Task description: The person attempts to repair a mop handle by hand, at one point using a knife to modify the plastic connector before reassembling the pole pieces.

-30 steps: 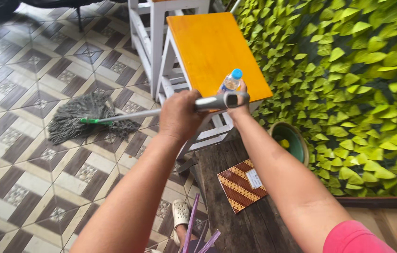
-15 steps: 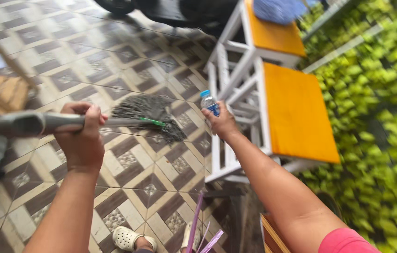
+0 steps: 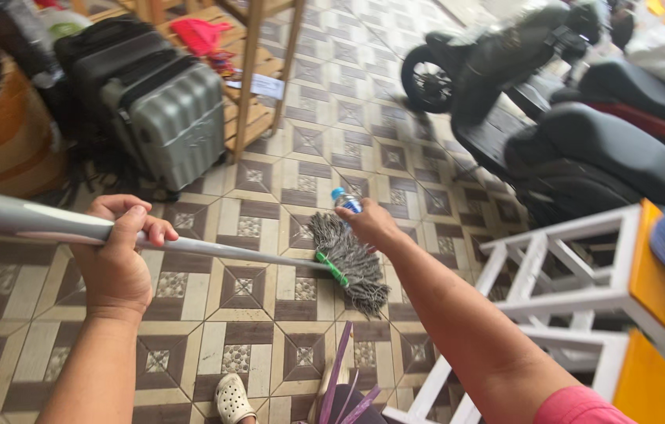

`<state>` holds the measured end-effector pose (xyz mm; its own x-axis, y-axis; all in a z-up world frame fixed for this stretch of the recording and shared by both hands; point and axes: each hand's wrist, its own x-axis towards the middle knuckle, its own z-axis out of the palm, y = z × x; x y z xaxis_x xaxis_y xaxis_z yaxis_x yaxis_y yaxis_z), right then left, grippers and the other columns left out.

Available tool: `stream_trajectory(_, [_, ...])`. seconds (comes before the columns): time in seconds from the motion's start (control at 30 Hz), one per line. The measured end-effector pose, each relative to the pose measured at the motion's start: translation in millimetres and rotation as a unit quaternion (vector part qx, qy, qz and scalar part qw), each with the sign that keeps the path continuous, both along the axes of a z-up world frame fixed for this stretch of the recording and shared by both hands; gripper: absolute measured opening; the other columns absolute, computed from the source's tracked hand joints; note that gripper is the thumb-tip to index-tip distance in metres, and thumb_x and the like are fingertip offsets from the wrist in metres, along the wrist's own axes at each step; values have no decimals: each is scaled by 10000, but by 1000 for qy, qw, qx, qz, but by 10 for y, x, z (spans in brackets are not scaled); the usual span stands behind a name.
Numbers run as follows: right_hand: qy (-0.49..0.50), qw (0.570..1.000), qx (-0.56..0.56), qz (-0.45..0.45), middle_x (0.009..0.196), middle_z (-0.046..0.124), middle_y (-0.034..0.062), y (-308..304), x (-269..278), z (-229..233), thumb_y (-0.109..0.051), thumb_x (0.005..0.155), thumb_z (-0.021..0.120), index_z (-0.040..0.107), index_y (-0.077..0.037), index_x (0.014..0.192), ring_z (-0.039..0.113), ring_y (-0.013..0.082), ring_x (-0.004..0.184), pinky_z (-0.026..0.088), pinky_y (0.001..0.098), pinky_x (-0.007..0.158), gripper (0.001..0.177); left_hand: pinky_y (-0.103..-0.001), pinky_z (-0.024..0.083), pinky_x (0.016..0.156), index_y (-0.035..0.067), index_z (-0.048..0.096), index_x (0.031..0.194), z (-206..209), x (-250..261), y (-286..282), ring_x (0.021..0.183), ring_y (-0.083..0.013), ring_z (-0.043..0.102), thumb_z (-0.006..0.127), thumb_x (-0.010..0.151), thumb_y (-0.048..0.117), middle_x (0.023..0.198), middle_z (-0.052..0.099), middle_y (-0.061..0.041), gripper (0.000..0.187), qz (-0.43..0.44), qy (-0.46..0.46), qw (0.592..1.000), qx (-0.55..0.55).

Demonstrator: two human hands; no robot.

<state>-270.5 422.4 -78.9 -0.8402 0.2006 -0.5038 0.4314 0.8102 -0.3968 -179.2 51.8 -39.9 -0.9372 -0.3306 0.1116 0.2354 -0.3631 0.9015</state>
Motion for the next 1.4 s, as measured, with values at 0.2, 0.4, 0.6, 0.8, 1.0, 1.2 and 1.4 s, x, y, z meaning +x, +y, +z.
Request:
stream_trajectory(0.2, [2, 998, -12, 54, 853, 689, 147, 105, -772, -188, -560, 869, 645, 653, -79, 1182, 717, 273, 664, 598, 428, 462, 574, -399, 558, 673, 27, 542, 986, 44, -263, 94, 598, -168, 526, 589, 930, 131, 718, 507, -59, 128, 66, -10, 998, -1])
stream_trajectory(0.4, [18, 994, -100, 48, 809, 676, 162, 542, -1790, -559, -571, 901, 644, 670, -23, 1088, 684, 257, 603, 554, 430, 435, 580, -388, 525, 655, 19, 538, 992, 127, -703, 590, 580, -168, 490, 584, 945, 137, 701, 478, -54, 136, 143, 6, 990, -1])
stream_trajectory(0.6, [50, 982, -180, 32, 827, 657, 140, 984, -2750, -776, -579, 914, 674, 621, -17, 1096, 659, 228, 595, 534, 408, 422, 594, -365, 471, 640, 28, 520, 1011, 215, -1099, 1048, 584, -157, 423, 556, 979, 155, 662, 443, -58, 136, 183, 27, 982, -23])
stream_trajectory(0.8, [114, 959, -243, -86, 916, 637, 138, 1165, -3292, -770, -548, 893, 699, 554, -13, 1170, 654, 245, 592, 549, 456, 400, 620, -344, 427, 597, 35, 512, 966, 320, -1522, 1303, 535, -144, 393, 555, 967, 164, 610, 400, -34, 137, 179, 23, 983, -19])
stream_trajectory(1.0, [60, 956, -278, -69, 843, 636, 89, 1048, -3580, -815, -544, 909, 682, 579, -51, 1154, 634, 206, 531, 546, 415, 377, 560, -338, 441, 595, 34, 509, 951, 336, -1831, 1402, 545, -125, 360, 576, 971, 170, 618, 387, -17, 154, 183, 28, 983, -8])
stream_trajectory(1.2, [-56, 955, -277, 94, 753, 616, 78, 586, -3536, -837, -537, 934, 648, 631, -39, 1100, 609, 166, 484, 535, 367, 374, 525, -325, 410, 581, 34, 507, 945, 327, -1992, 1389, 551, -111, 350, 592, 983, 172, 632, 388, -14, 166, 198, 29, 980, -5])
stream_trajectory(1.4, [38, 963, -266, -22, 870, 675, 94, 865, -3846, -1077, -531, 934, 713, 590, -21, 1173, 666, 176, 640, 557, 358, 491, 577, -321, 418, 585, 34, 512, 952, 292, -1979, 1343, 552, -110, 355, 593, 984, 172, 630, 390, -16, 163, 207, 29, 978, 0])
